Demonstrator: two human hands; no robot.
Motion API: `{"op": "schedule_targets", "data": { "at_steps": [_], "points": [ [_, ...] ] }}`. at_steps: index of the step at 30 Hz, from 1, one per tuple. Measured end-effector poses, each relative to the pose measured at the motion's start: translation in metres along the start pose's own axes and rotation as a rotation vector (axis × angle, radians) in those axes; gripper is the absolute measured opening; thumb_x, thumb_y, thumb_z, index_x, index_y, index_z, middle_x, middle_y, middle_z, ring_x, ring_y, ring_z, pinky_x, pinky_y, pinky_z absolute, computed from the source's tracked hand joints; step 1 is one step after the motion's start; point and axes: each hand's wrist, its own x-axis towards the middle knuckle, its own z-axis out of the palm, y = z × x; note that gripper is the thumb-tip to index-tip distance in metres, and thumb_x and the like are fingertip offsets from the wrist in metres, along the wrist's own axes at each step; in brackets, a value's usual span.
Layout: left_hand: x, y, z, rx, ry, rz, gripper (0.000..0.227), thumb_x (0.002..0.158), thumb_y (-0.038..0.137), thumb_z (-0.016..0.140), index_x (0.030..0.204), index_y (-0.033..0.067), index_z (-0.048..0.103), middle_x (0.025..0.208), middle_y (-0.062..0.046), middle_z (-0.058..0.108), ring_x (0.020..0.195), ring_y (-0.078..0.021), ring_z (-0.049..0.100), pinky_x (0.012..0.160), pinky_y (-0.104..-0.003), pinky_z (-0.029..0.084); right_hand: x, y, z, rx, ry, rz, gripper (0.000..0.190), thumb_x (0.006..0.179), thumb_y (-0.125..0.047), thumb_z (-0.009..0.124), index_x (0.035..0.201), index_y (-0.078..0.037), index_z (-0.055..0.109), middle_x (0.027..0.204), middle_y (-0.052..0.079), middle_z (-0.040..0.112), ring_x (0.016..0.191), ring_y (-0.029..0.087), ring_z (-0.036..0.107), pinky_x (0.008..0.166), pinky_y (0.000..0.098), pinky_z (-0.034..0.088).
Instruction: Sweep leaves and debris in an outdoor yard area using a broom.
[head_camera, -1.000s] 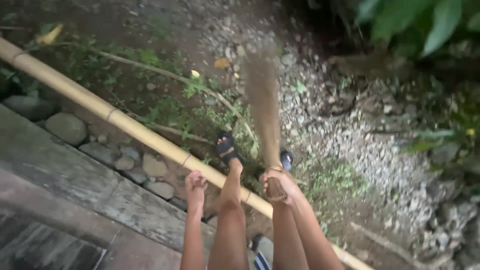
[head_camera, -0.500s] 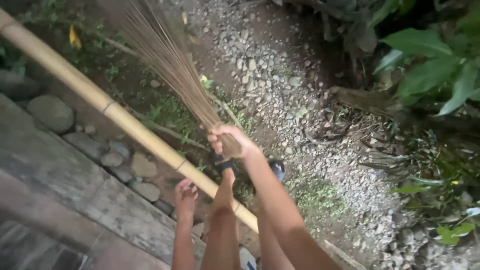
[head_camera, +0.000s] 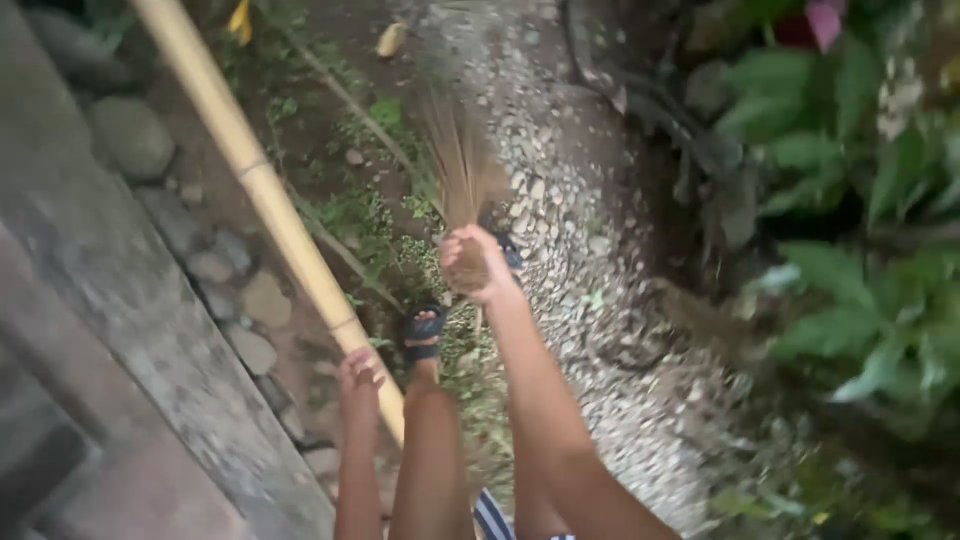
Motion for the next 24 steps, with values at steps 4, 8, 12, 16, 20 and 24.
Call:
{"op": "schedule_targets", "data": {
  "at_steps": [4, 8, 12, 16, 20, 24],
  "points": [
    [-0.042, -0.001, 0.05, -0.064, 0.128, -0.033, 0.038, 0.096, 0.012, 0.049, 0.134, 0.0093, 0.051, 0.132, -0.008, 0.059, 0.107, -0.0187, 0.064, 0.086, -0.031, 0.056, -0.068, -0.021, 0.03, -0.232, -0.049, 0.178, 0.017, 0.095, -0.018, 0.068, 0.106, -0.007, 0.062, 0.075, -0.002, 0.055, 0.062, 0.01, 0.054, 0.055, 0.0242, 0.05],
    [-0.078, -0.039, 0.094, -0.102, 0.199, -0.069, 0.039, 0.094, 0.01, 0.059, 0.133, 0.0103, 0.053, 0.128, -0.007, 0.059, 0.103, -0.0146, 0.061, 0.083, -0.028, 0.053, -0.131, -0.023, 0.034, -0.628, 0.239, 0.111, 0.029, 0.089, -0.02, 0.066, 0.114, -0.008, 0.061, 0.075, -0.001, 0.056, 0.061, 0.012, 0.056, 0.054, 0.0279, 0.051],
    [-0.098, -0.068, 0.137, -0.068, 0.23, -0.09, 0.042, 0.094, 0.009, 0.066, 0.134, 0.0093, 0.054, 0.12, -0.012, 0.06, 0.094, -0.0143, 0.058, 0.078, -0.028, 0.051, -0.129, -0.028, 0.025, -0.5, 0.404, -0.009, 0.022, 0.095, -0.025, 0.065, 0.097, -0.007, 0.052, 0.077, 0.005, 0.056, 0.065, 0.021, 0.06, 0.058, 0.0338, 0.054],
    [-0.111, -0.084, 0.153, -0.143, 0.304, -0.106, 0.041, 0.093, 0.009, 0.065, 0.133, 0.0095, 0.054, 0.12, -0.009, 0.06, 0.091, -0.0134, 0.057, 0.075, -0.027, 0.05, -0.056, -0.077, 0.041, -0.36, -0.057, 0.137, 0.025, 0.1, -0.018, 0.06, 0.109, 0.004, 0.054, 0.086, 0.01, 0.06, 0.074, 0.02, 0.061, 0.069, 0.0327, 0.056],
    [-0.135, -0.101, 0.165, -0.204, 0.363, -0.16, 0.041, 0.092, 0.01, 0.063, 0.132, 0.0097, 0.053, 0.121, -0.005, 0.061, 0.087, -0.012, 0.057, 0.07, -0.027, 0.049, -0.062, -0.08, 0.045, -0.291, 0.103, 0.385, 0.031, 0.092, -0.012, 0.062, 0.119, 0.003, 0.056, 0.083, 0.007, 0.059, 0.067, 0.018, 0.06, 0.062, 0.0331, 0.055],
    [-0.129, -0.057, 0.17, -0.231, 0.411, -0.263, 0.041, 0.094, 0.011, 0.058, 0.135, 0.0119, 0.052, 0.114, -0.008, 0.061, 0.076, -0.0151, 0.051, 0.061, -0.03, 0.042, -0.091, -0.071, 0.036, -0.982, 0.158, 0.117, 0.023, 0.088, -0.014, 0.066, 0.105, -0.003, 0.054, 0.079, 0.006, 0.058, 0.065, 0.02, 0.06, 0.06, 0.0379, 0.054]
  ]
}}
